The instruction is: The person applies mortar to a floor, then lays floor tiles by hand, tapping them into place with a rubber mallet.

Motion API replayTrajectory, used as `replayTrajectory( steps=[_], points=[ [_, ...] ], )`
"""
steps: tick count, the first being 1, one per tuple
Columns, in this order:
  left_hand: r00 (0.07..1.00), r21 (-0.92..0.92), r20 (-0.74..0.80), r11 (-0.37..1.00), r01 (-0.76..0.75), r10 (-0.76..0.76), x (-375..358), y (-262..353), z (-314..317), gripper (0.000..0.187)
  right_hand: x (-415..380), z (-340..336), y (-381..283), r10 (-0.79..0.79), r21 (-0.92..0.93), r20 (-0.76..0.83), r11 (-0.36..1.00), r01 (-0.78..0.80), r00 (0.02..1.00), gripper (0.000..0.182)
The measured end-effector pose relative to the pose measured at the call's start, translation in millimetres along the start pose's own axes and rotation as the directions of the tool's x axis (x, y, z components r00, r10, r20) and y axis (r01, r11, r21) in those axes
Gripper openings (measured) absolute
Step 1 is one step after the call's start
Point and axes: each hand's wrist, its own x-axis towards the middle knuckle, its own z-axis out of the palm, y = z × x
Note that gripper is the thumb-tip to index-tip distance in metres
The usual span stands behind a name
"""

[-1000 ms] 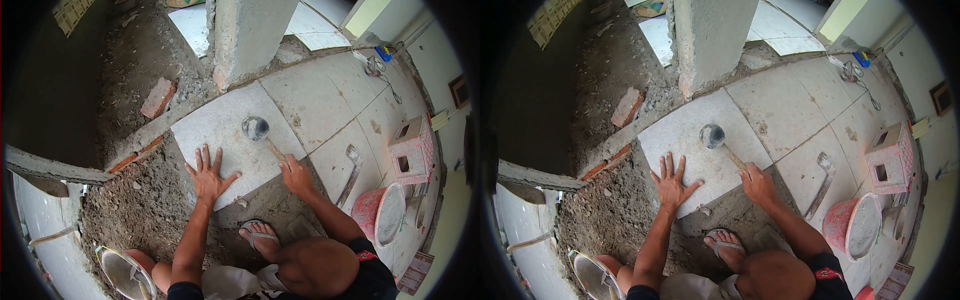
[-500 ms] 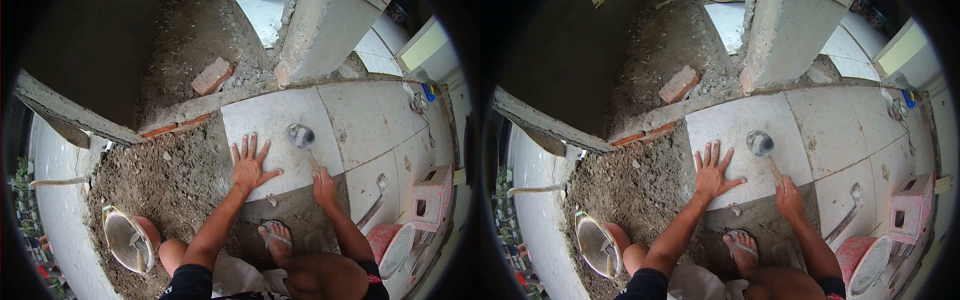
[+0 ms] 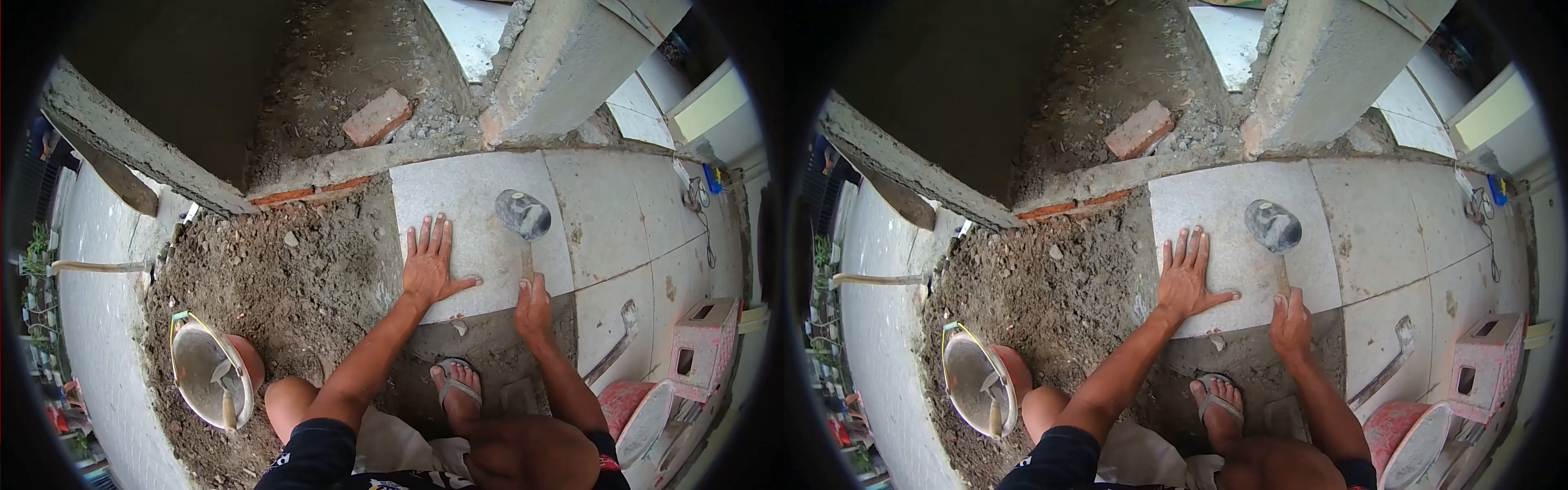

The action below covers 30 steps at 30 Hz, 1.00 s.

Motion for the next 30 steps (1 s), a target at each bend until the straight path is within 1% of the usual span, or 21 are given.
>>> replayTrajectory(
  steps=[1, 4, 5, 7, 9, 10, 11, 12, 14, 15, 17, 18, 20, 21, 23, 24, 26, 27, 28, 29, 30],
  points=[
    [1.0, 0.005, -0.001, 1.0, -0.008, 0.008, 1.2, -0.6, -0.9, 0.143, 2.1, 4.1, 7.7, -0.007, -0.084, 0.011, 0.996, 0.008, 1.0, 0.025],
    [1.0, 0.005, 0.007, 1.0, 0.0, 0.0, -1.0, -1.5, 1.9, 0.142, 15.0, -0.3, 4.6, -0.017, -0.139, 0.08, 0.99, 0.028, 0.997, 0.025],
    [1.0, 0.001, 0.015, 1.0, -0.004, 0.004, 1.7, -2.7, 2.0, 0.142, 20.1, -2.1, -4.1, -0.032, -0.13, 0.091, 0.991, 0.043, 0.995, 0.025],
    [1.0, 0.001, 0.022, 1.0, 0.016, -0.016, -2.9, -0.9, 4.3, 0.142, 17.9, -7.5, -20.0, -0.066, 0.081, 0.015, 0.995, 0.065, 0.998, 0.025],
    [1.0, -0.038, -0.01, 0.999, -0.006, 0.006, -0.4, -2.9, 0.1, 0.141, 24.9, 1.8, 3.7, -0.15, 0.065, 0.005, 0.987, 0.149, 0.989, 0.025],
    [1.0, -0.05, 0.008, 0.999, -0.002, 0.003, -0.9, -2.4, -5.8, 0.141, 30.0, 4.7, 12.3, -0.048, -0.103, 0.145, 0.993, 0.063, 0.988, 0.025],
    [0.999, -0.059, -0.035, 0.998, -0.015, 0.013, -1.8, -4.3, -0.1, 0.14, 34.7, 13.3, 13.2, 0.069, -0.282, 0.258, 0.959, 0.007, 0.964, 0.025],
    [0.999, -0.066, -0.041, 0.998, -0.013, 0.011, -3.3, -4.1, 0.0, 0.141, 33.6, 17.2, 4.7, 0.034, -0.262, 0.28, 0.964, 0.042, 0.959, 0.025],
    [0.999, -0.066, -0.053, 0.998, 0.0, -0.004, 0.2, -7.7, -0.8, 0.141, 30.9, 11.9, -8.7, -0.023, 0.023, 0.064, 1.0, 0.022, 0.998, 0.025],
    [0.998, -0.078, -0.057, 0.997, -0.007, 0.002, -1.4, -5.9, 0.5, 0.142, 28.1, 16.7, -6.7, -0.027, 0.027, 0.077, 0.999, 0.025, 0.997, 0.025],
    [0.998, -0.088, -0.066, 0.996, -0.018, 0.012, -2.9, -5.9, 0.8, 0.142, 29.1, 25.7, 2.3, -0.146, -0.023, -0.032, 0.989, 0.145, 0.989, 0.026],
    [0.998, -0.089, -0.057, 0.996, -0.017, 0.012, -2.8, -5.7, 0.2, 0.142, 33.2, 24.9, 6.1, -0.148, -0.023, -0.033, 0.989, 0.147, 0.988, 0.026],
    [0.999, -0.094, -0.047, 0.995, -0.014, 0.009, -3.4, -2.9, 1.3, 0.143, 43.6, 21.7, 11.8, -0.085, -0.167, 0.128, 0.98, 0.106, 0.988, 0.025],
    [0.998, -0.101, -0.062, 0.995, -0.015, 0.009, -1.9, -4.3, 1.9, 0.144, 46.6, 17.8, -2.1, -0.091, -0.164, 0.131, 0.98, 0.113, 0.987, 0.025],
    [0.998, -0.121, -0.062, 0.992, -0.02, 0.012, -6.2, -5.1, 6.9, 0.144, 39.8, 3.5, -29.5, -0.052, 0.048, 0.091, 0.998, 0.048, 0.994, 0.025],
    [0.997, -0.101, -0.072, 0.995, -0.013, 0.006, -6.0, -7.2, 6.3, 0.145, 39.9, 10.0, -26.6, -0.039, 0.033, 0.083, 0.999, 0.036, 0.996, 0.025],
    [0.999, -0.089, -0.053, 0.996, -0.005, 0.0, -0.9, -3.4, 1.2, 0.146, 41.9, 20.2, -1.3, -0.135, -0.056, 0.106, 0.988, 0.142, 0.985, 0.027],
    [0.999, -0.07, -0.043, 0.998, -0.002, -0.001, 0.9, -3.3, 5.0, 0.145, 46.1, 18.3, -3.9, -0.03, -0.269, 0.215, 0.959, 0.089, 0.976, 0.028],
    [0.999, -0.066, -0.045, 0.998, -0.008, 0.005, 2.5, -3.0, 4.3, 0.145, 50.0, 17.5, -1.6, -0.035, -0.199, 0.24, 0.976, 0.085, 0.97, 0.029],
    [0.999, -0.058, -0.04, 0.998, -0.005, 0.003, 1.3, -2.4, 4.5, 0.146, 47.9, 10.9, -8.3, -0.013, -0.212, 0.219, 0.975, 0.061, 0.976, 0.029],
    [0.999, -0.064, -0.038, 0.998, -0.028, 0.025, 4.4, -2.4, 4.5, 0.146, 48.2, 4.9, -19.3, -0.066, -0.099, 0.169, 0.992, 0.084, 0.983, 0.03]
  ],
)
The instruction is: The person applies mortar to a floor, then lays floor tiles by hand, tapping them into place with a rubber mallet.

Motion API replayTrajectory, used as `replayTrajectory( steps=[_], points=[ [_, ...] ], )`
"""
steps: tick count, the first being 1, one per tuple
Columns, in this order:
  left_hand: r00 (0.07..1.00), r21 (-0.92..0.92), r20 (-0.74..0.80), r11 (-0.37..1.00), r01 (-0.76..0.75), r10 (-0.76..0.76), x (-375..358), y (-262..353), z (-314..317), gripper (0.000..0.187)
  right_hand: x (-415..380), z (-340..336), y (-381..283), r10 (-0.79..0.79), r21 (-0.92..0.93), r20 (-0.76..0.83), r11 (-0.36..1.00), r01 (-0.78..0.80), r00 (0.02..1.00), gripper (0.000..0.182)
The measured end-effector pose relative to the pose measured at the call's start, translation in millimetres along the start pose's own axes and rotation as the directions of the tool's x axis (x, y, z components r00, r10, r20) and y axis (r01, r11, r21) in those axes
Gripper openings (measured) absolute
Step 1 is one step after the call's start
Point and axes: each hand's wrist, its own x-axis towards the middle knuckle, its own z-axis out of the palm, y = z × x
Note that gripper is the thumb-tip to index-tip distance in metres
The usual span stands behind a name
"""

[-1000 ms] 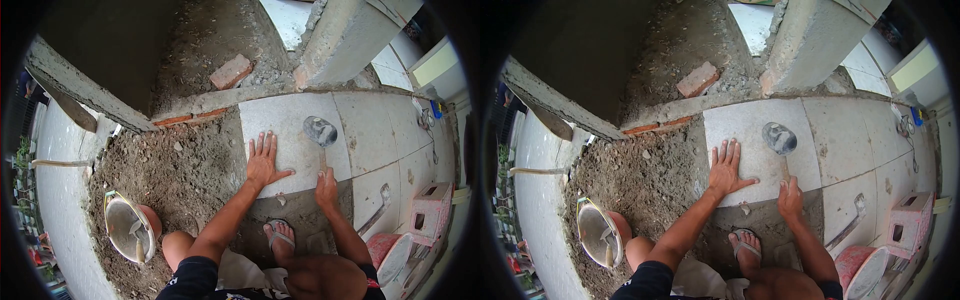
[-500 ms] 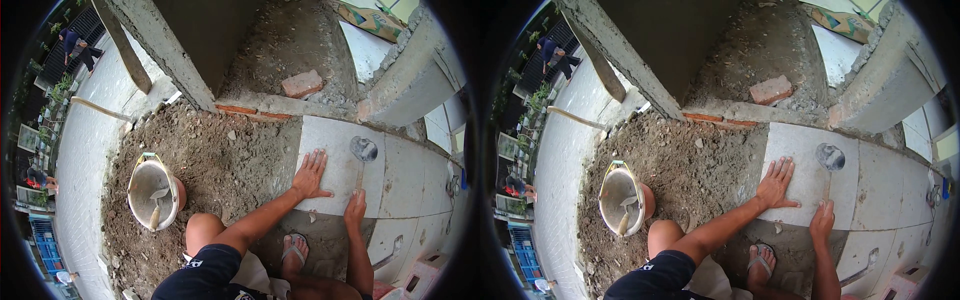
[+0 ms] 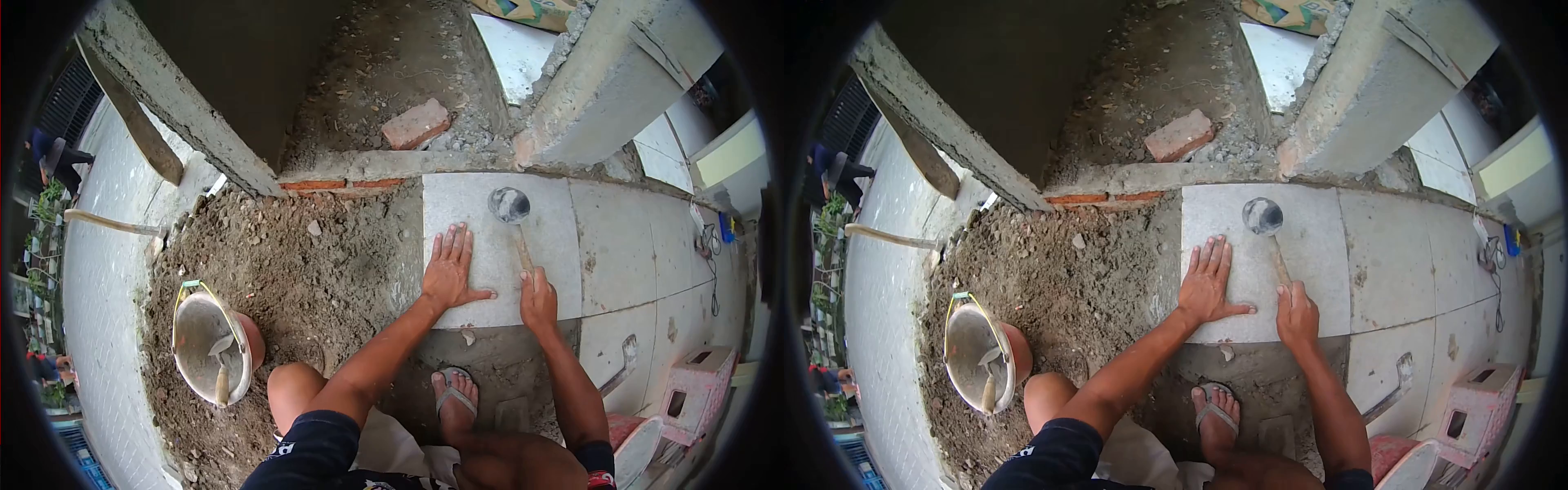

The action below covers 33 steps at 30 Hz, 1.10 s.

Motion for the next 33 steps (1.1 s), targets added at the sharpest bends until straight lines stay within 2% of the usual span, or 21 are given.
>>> replayTrajectory(
  steps=[1, 2, 4, 5, 7, 8, 10, 11, 13, 15, 17, 18, 20, 21, 23, 24, 26, 29, 30, 33],
  points=[
    [1.0, -0.003, -0.015, 1.0, 0.008, -0.008, 1.0, -1.0, 0.2, 0.146, 0.0, -2.4, -7.5, -0.044, 0.109, -0.054, 0.993, 0.05, 0.998, 0.031],
    [1.0, -0.01, -0.022, 1.0, 0.016, -0.016, -3.1, -0.9, 1.4, 0.146, -1.5, 3.1, -5.0, -0.022, 0.106, -0.059, 0.994, 0.028, 0.998, 0.031],
    [1.0, 0.001, -0.03, 1.0, 0.0, 0.0, -6.1, -0.5, 0.9, 0.146, -0.4, 13.0, 13.8, -0.086, 0.017, -0.039, 0.996, 0.086, 0.996, 0.03],
    [0.999, 0.016, -0.053, 1.0, 0.005, -0.004, -2.4, 2.6, 1.2, 0.146, 0.5, 11.1, 18.3, -0.056, -0.004, -0.072, 0.998, 0.056, 0.996, 0.03],
    [1.0, 0.041, -0.017, 0.999, 0.01, -0.009, -0.7, 4.7, -1.4, 0.146, 0.1, 12.3, 17.1, -0.014, -0.068, -0.005, 0.998, 0.014, 1.0, 0.032],
    [0.999, 0.044, -0.032, 0.999, -0.003, 0.004, -1.1, 4.8, -1.9, 0.146, -1.8, 12.2, 14.1, 0.007, -0.07, -0.028, 0.998, -0.008, 1.0, 0.032],
    [0.998, 0.032, -0.066, 0.999, -0.008, 0.01, -0.7, 5.5, -0.6, 0.145, -7.5, 10.4, 11.7, -0.019, 0.072, -0.105, 0.997, 0.027, 0.994, 0.037],
    [0.998, 0.026, -0.058, 0.999, -0.027, 0.029, -0.8, 6.7, -0.5, 0.145, -8.8, 9.2, 15.9, -0.002, 0.068, -0.117, 0.998, 0.01, 0.993, 0.037],
    [0.997, 0.061, -0.073, 0.998, -0.016, 0.02, -0.3, 7.9, -1.4, 0.144, -4.7, 9.4, 27.2, 0.084, -0.128, 0.08, 0.989, -0.073, 0.993, 0.038],
    [0.997, 0.04, -0.068, 0.999, -0.036, 0.038, -0.1, 6.4, -0.3, 0.143, -6.0, -0.9, 16.7, 0.091, -0.057, 0.068, 0.995, -0.088, 0.993, 0.034],
    [0.999, 0.097, -0.034, 0.995, -0.031, 0.035, 3.6, 9.7, -1.3, 0.141, -10.9, -23.0, -3.9, 0.047, 0.185, -0.036, 0.982, -0.039, 0.998, 0.03],
    [1.0, 0.099, -0.008, 0.995, -0.019, 0.02, 5.2, 11.8, -1.2, 0.14, -14.9, -20.7, -3.4, 0.061, 0.182, -0.04, 0.982, -0.053, 0.997, 0.03],
    [1.0, 0.103, -0.005, 0.994, -0.026, 0.027, 9.2, 14.7, -1.0, 0.141, -18.9, -12.6, 0.1, -0.013, 0.296, -0.2, 0.952, 0.073, 0.98, 0.028],
    [1.0, 0.113, -0.004, 0.994, -0.015, 0.015, 7.2, 14.7, -0.4, 0.141, -19.1, -10.2, 6.0, -0.009, 0.298, -0.191, 0.952, 0.067, 0.982, 0.028],
    [1.0, 0.135, 0.009, 0.991, 0.006, -0.007, 6.4, 11.8, 2.0, 0.143, -14.9, -3.3, 18.7, 0.006, 0.097, -0.147, 0.995, 0.009, 0.989, 0.027],
    [1.0, 0.126, 0.014, 0.992, -0.005, 0.003, 6.8, 11.2, 1.5, 0.144, -12.5, -0.2, 24.2, -0.006, 0.107, -0.136, 0.994, 0.021, 0.991, 0.027],
    [1.0, 0.117, 0.015, 0.993, -0.01, 0.008, 8.6, 11.6, 0.7, 0.146, -7.3, 1.2, 31.8, 0.045, -0.027, -0.064, 0.999, -0.047, 0.997, 0.027],
    [1.0, 0.102, 0.004, 0.995, -0.007, 0.006, 8.6, 10.9, 2.2, 0.146, -7.3, 3.3, 31.7, 0.031, -0.099, -0.134, 0.994, -0.045, 0.99, 0.028],
    [1.0, 0.1, 0.011, 0.995, -0.004, 0.003, 9.1, 11.1, 1.7, 0.146, -0.8, -1.0, 31.6, 0.128, -0.179, -0.019, 0.975, -0.129, 0.992, 0.029],
    [1.0, 0.084, -0.023, 0.996, -0.017, 0.019, 9.0, 9.6, 3.9, 0.143, 8.7, -11.6, 25.9, 0.117, -0.121, -0.06, 0.985, -0.124, 0.991, 0.029]
  ],
)
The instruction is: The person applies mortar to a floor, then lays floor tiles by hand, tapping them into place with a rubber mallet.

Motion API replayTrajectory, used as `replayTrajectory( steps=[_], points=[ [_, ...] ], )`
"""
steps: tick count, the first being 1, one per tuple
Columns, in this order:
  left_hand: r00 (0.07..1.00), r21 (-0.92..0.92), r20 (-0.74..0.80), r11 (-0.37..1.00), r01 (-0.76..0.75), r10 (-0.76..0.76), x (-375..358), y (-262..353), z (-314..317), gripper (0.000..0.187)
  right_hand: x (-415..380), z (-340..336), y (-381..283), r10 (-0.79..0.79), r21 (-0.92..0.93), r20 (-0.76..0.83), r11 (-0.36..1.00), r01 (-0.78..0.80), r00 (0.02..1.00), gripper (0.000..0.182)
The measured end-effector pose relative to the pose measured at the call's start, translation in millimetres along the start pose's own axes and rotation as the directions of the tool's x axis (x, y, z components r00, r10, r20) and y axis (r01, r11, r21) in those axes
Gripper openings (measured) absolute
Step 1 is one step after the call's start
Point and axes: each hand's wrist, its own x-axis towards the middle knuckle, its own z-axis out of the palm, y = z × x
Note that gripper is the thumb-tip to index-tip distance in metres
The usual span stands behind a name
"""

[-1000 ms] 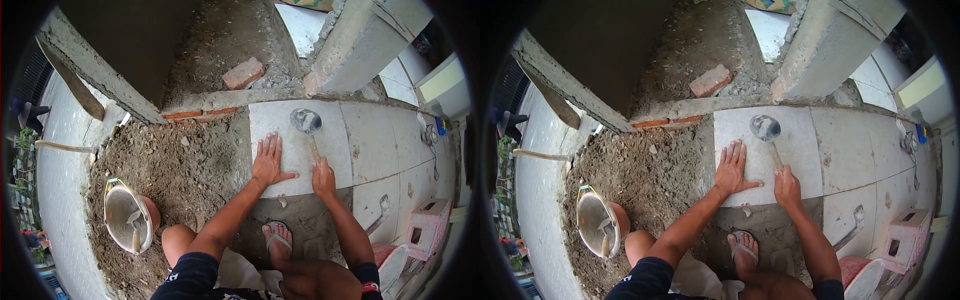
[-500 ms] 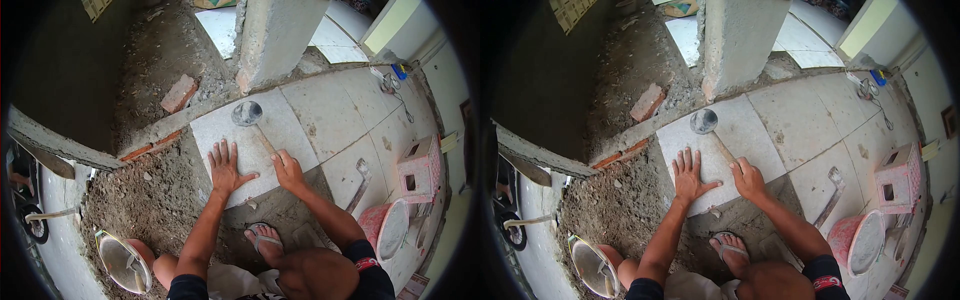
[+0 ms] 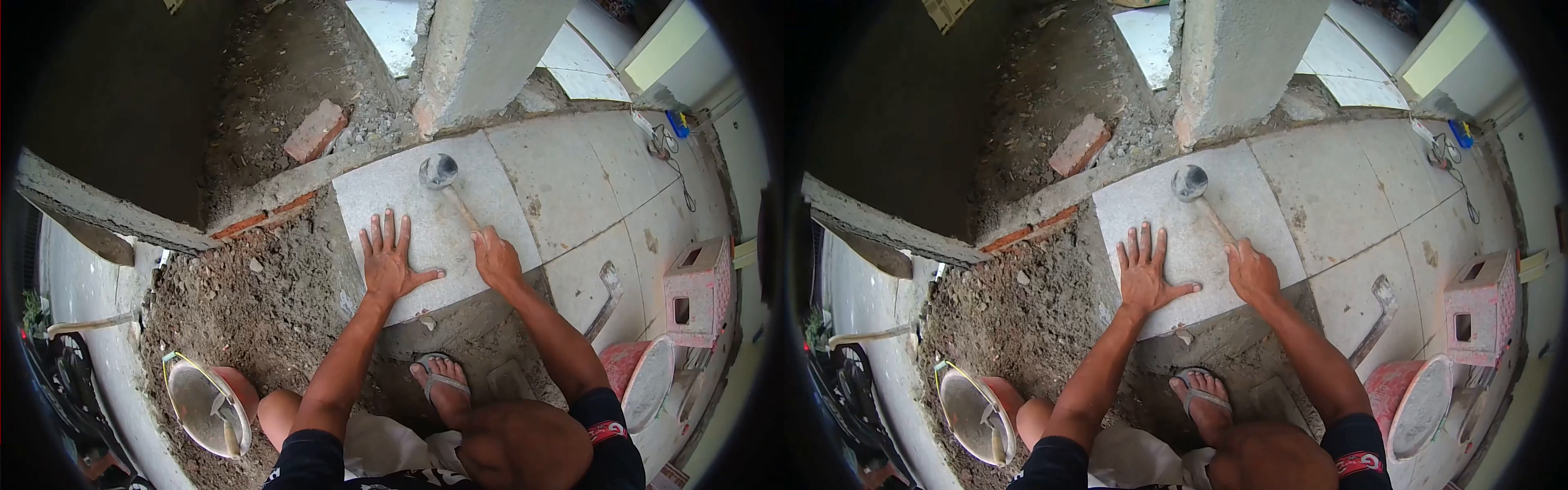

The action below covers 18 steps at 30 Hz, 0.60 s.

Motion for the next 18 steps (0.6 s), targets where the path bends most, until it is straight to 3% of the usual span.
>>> replayTrajectory(
  steps=[1, 3, 4, 6, 8, 11, 13, 14, 16, 17, 18],
  points=[
    [1.0, 0.004, -0.003, 1.0, 0.004, -0.004, 1.2, -1.6, 0.3, 0.143, 0.5, -4.3, -4.3, -0.006, 0.002, 0.001, 1.0, 0.006, 1.0, 0.029],
    [0.999, 0.018, 0.037, 1.0, 0.01, -0.01, 0.0, 1.6, -2.3, 0.14, -5.4, -18.3, -14.2, -0.033, 0.273, -0.078, 0.961, 0.053, 0.996, 0.028],
    [0.999, 0.016, 0.035, 1.0, 0.012, -0.013, 2.3, 1.9, -2.0, 0.14, -5.9, -21.7, -14.2, -0.036, 0.27, -0.077, 0.961, 0.055, 0.996, 0.028],
    [1.0, 0.009, 0.024, 1.0, 0.007, -0.007, 0.4, 1.1, -0.5, 0.137, -12.7, -26.2, -12.0, -0.121, 0.381, -0.272, 0.897, 0.222, 0.955, 0.027],
    [1.0, 0.008, 0.028, 1.0, 0.007, -0.007, 0.4, 1.0, -2.0, 0.136, -15.1, -26.2, -9.3, -0.13, 0.367, -0.309, 0.898, 0.244, 0.942, 0.026],
    [1.0, -0.002, 0.016, 1.0, 0.01, -0.01, 1.3, 1.4, -1.5, 0.136, -14.2, -5.5, 18.4, -0.152, 0.25, -0.228, 0.946, 0.208, 0.962, 0.025],
    [1.0, -0.002, 0.004, 1.0, 0.013, -0.013, 1.3, 0.2, 0.6, 0.136, -14.1, 5.2, 29.2, -0.007, -0.073, 0.034, 0.997, 0.009, 0.999, 0.027],
    [1.0, -0.004, 0.007, 1.0, 0.01, -0.01, -0.1, 0.2, 1.6, 0.136, -18.8, 6.9, 29.6, -0.009, -0.068, 0.041, 0.998, 0.012, 0.999, 0.027],
    [1.0, -0.003, 0.005, 1.0, 0.01, -0.01, -1.1, -0.8, 2.0, 0.136, -23.1, 7.3, 28.8, -0.11, 0.077, -0.169, 0.989, 0.124, 0.98, 0.031],
    [1.0, -0.001, 0.006, 1.0, 0.009, -0.009, -3.3, 0.1, 2.2, 0.137, -24.2, 7.1, 28.2, -0.108, 0.079, -0.167, 0.989, 0.123, 0.98, 0.031],
    [1.0, 0.002, -0.003, 1.0, 0.003, -0.003, 0.2, 0.5, 1.6, 0.137, -19.3, 5.1, 27.7, -0.065, -0.033, -0.053, 0.997, 0.064, 0.996, 0.031]
  ],
)
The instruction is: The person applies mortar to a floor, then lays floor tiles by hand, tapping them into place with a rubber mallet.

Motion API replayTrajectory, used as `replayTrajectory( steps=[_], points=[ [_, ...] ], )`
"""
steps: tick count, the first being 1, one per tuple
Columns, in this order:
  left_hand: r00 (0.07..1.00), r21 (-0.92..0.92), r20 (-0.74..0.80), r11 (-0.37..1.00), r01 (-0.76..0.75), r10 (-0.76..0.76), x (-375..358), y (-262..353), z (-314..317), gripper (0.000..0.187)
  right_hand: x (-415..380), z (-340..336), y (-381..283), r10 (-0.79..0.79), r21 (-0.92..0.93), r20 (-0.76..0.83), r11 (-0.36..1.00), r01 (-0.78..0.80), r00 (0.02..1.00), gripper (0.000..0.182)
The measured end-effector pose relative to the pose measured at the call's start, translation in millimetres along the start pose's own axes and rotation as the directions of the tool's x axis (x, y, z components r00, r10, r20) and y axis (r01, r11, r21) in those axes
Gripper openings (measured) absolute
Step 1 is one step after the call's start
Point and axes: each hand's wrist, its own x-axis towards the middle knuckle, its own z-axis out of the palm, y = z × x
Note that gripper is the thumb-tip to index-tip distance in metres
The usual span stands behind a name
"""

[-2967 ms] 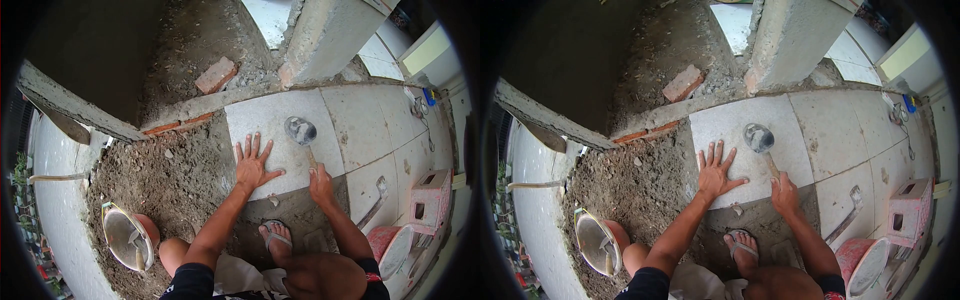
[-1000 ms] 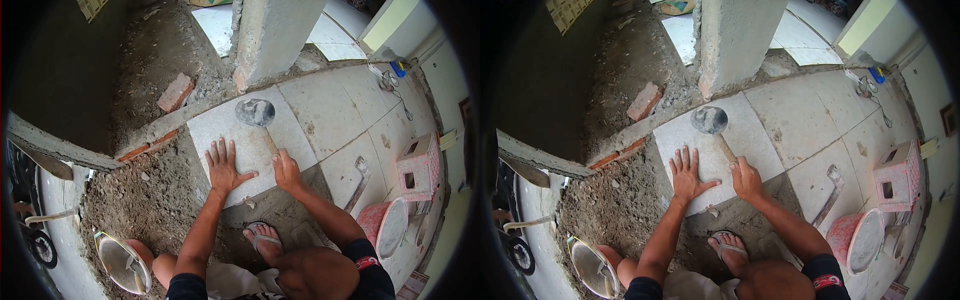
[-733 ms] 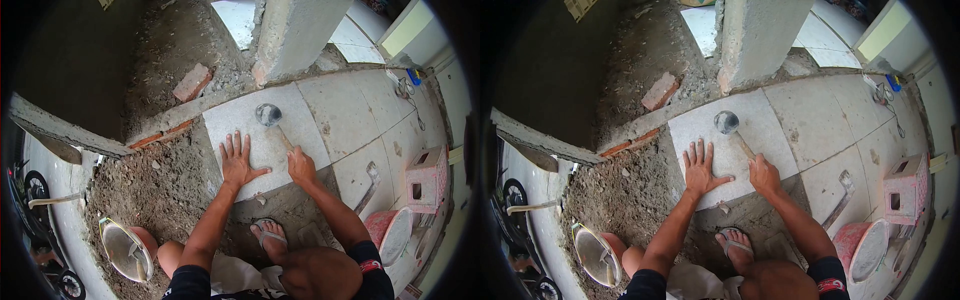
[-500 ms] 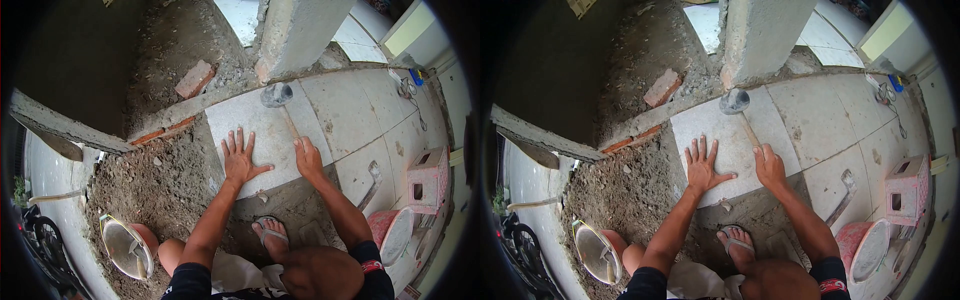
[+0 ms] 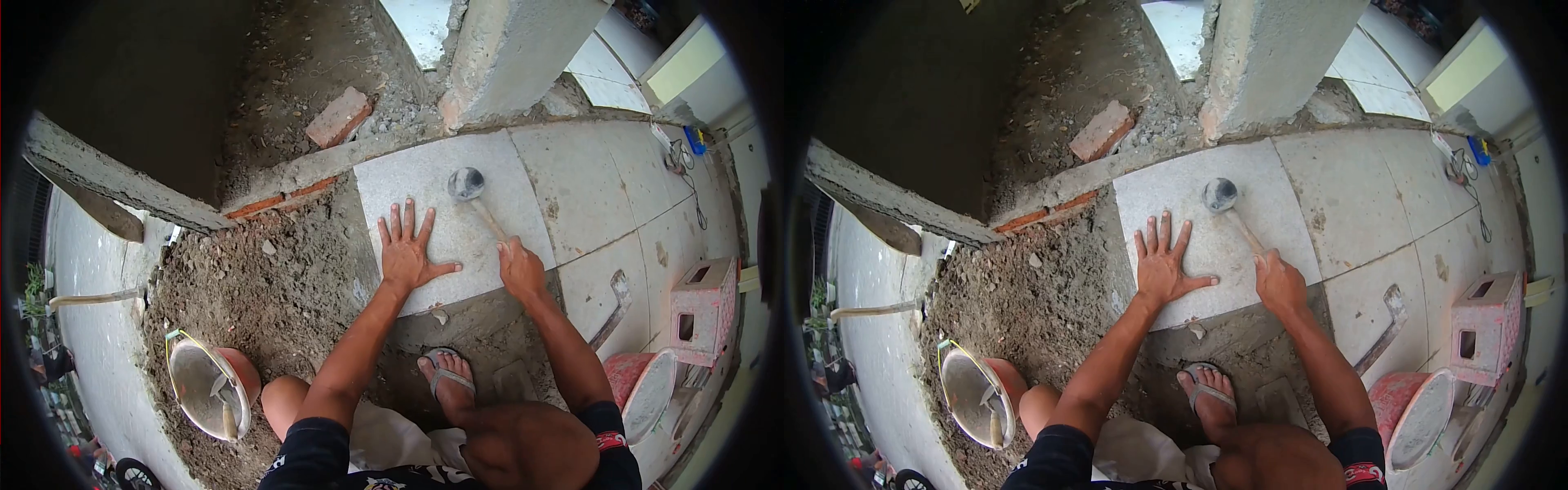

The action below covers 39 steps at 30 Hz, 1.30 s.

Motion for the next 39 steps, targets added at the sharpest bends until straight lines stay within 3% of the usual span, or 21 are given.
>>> replayTrajectory(
  steps=[1, 2, 4, 5, 7, 10, 14, 16, 19, 22, 23, 24, 26, 27, 29, 32, 33, 35, 36, 38, 39],
  points=[
    [1.0, 0.0, -0.006, 1.0, -0.006, 0.006, 0.8, 1.1, -0.5, 0.137, 3.0, -2.8, 0.6, 0.057, -0.122, 0.111, 0.992, -0.043, 0.992, 0.031],
    [1.0, -0.01, 0.016, 1.0, 0.001, 0.0, -1.0, 1.4, 0.1, 0.138, 2.9, -10.9, -3.4, 0.058, -0.125, 0.105, 0.991, -0.045, 0.993, 0.031],
    [0.999, -0.02, 0.037, 1.0, 0.01, -0.009, -0.2, -0.7, -0.3, 0.139, 2.9, -31.9, -21.7, 0.025, 0.148, -0.022, 0.989, -0.021, 0.999, 0.032],
    [0.999, 0.004, 0.05, 1.0, 0.013, -0.013, -1.8, 0.9, -0.1, 0.14, -2.0, -37.2, -25.9, 0.037, 0.145, -0.022, 0.989, -0.033, 0.999, 0.032],
    [0.999, 0.019, 0.048, 1.0, -0.001, 0.0, 7.3, 4.9, -0.1, 0.141, -0.4, -48.3, -28.9, -0.004, 0.412, -0.22, 0.906, 0.097, 0.975, 0.033],
    [0.996, 0.023, 0.083, 1.0, -0.021, 0.019, 9.9, 5.6, 1.7, 0.143, 3.5, -53.2, -21.4, 0.006, 0.515, -0.365, 0.834, 0.197, 0.931, 0.035],
    [0.997, 0.021, 0.058, 0.998, -0.058, 0.056, 13.8, 6.7, 2.4, 0.144, -2.6, -35.4, -1.4, -0.012, 0.37, -0.352, 0.917, 0.151, 0.936, 0.033],
    [0.997, 0.039, 0.069, 0.999, -0.028, 0.026, 14.7, 9.8, -1.8, 0.144, -5.6, -25.8, 6.5, 0.07, -0.056, 0.023, 0.996, -0.069, 0.997, 0.03],
    [0.998, 0.029, 0.056, 0.999, -0.042, 0.04, 12.8, 9.9, -1.3, 0.143, -16.7, -12.4, 4.7, 0.036, 0.079, -0.073, 0.996, -0.03, 0.997, 0.027],
    [0.998, 0.016, 0.055, 0.999, -0.044, 0.043, 15.8, 11.5, -3.4, 0.143, -23.1, -10.6, 2.6, -0.025, 0.087, -0.132, 0.996, 0.036, 0.991, 0.026],
    [0.998, 0.025, 0.061, 0.999, -0.036, 0.034, 16.1, 12.2, -4.2, 0.143, -22.4, -14.0, 0.5, 0.019, 0.018, -0.031, 1.0, -0.018, 0.999, 0.026],
    [0.997, 0.034, 0.067, 0.999, -0.026, 0.024, 16.1, 12.5, -4.7, 0.144, -20.4, -17.0, -1.6, 0.029, 0.014, -0.035, 0.999, -0.029, 0.999, 0.026],
    [0.997, 0.027, 0.076, 0.999, -0.035, 0.033, 15.3, 14.1, -4.9, 0.144, -17.4, -24.7, -7.0, 0.116, 0.033, 0.117, 0.992, -0.121, 0.986, 0.025],
    [0.997, 0.028, 0.069, 0.999, -0.028, 0.026, 17.7, 15.2, -5.4, 0.144, -16.2, -30.2, -11.2, 0.122, 0.031, 0.114, 0.992, -0.126, 0.986, 0.025],
    [0.997, 0.029, 0.072, 0.999, -0.022, 0.02, 15.4, 18.7, -5.9, 0.143, -19.3, -38.6, -19.8, 0.014, 0.239, -0.128, 0.971, 0.017, 0.992, 0.027],
    [0.996, 0.059, 0.08, 0.998, 0.025, -0.029, 22.5, 28.6, -4.0, 0.142, -21.0, -22.5, -1.3, -0.02, 0.238, -0.212, 0.969, 0.072, 0.977, 0.027],
    [0.997, 0.049, 0.077, 0.999, 0.011, -0.014, 25.9, 28.0, -3.0, 0.142, -22.2, -22.5, 4.0, -0.017, 0.233, -0.211, 0.97, 0.067, 0.977, 0.027],
    [0.997, 0.035, 0.079, 0.999, 0.008, -0.011, 33.1, 27.2, -0.4, 0.142, -21.6, -24.5, 8.4, 0.149, -0.007, 0.12, 0.989, -0.149, 0.982, 0.026],
    [0.998, 0.043, 0.063, 0.999, -0.015, 0.012, 35.7, 26.5, 0.8, 0.143, -26.5, -26.0, 6.4, 0.155, -0.009, 0.133, 0.988, -0.155, 0.979, 0.026],
    [0.998, 0.049, 0.052, 0.998, -0.042, 0.04, 35.1, 27.4, 0.2, 0.143, -34.4, -34.2, 0.9, 0.1, 0.21, -0.015, 0.973, -0.095, 0.995, 0.025],
    [0.997, 0.056, 0.07, 0.998, -0.03, 0.026, 36.5, 28.3, -1.6, 0.144, -34.9, -34.4, 1.6, 0.101, 0.208, -0.016, 0.973, -0.096, 0.995, 0.025]
  ],
)
